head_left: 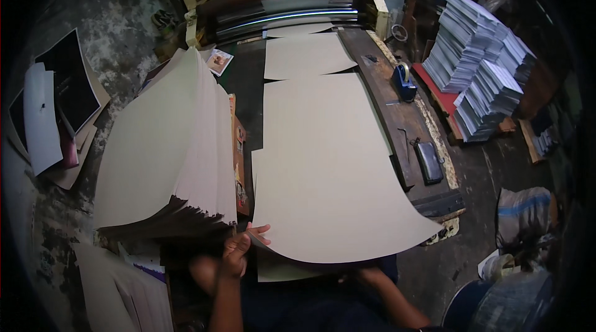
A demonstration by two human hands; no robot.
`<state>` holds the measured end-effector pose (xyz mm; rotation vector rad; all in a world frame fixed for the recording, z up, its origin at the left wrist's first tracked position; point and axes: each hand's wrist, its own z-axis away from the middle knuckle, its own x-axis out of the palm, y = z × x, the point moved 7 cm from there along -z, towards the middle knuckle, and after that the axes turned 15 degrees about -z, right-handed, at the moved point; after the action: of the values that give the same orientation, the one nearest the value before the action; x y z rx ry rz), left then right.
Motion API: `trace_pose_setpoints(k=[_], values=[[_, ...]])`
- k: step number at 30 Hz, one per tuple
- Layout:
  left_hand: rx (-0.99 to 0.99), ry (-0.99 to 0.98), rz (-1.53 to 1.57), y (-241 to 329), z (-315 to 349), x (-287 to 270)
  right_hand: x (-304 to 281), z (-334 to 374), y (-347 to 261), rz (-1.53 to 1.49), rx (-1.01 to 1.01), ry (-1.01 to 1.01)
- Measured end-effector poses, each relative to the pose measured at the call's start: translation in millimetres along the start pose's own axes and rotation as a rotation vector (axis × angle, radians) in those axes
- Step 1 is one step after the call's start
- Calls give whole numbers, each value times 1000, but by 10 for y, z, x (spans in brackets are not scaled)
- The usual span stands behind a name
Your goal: The person feeds large sheets of paper into a machine by hand, picking them up from a stack on the left and placing them onto the machine's moving belt.
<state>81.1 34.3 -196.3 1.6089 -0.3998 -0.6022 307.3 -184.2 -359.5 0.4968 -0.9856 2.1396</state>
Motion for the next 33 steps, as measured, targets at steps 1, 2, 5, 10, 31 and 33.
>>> trace_pose_setpoints(k=[1,2,5,10,31,33], values=[[26,-3,26,37,-1,-7,-19,-94,-3,59,-20,15],[55,-7,51,90,-4,-15,-23,-169,-21,86,-61,18],[119,-34,-40,256,11,6,-28,-371,-19,131,-144,50],[128,-73,-82,427,168,38,-14,-248,207,92,-132,44],[175,-60,-122,643,246,239,-181,-671,-31,35,-298,19],[173,-44,-119,632,207,278,-163,-765,-44,41,-314,16]])
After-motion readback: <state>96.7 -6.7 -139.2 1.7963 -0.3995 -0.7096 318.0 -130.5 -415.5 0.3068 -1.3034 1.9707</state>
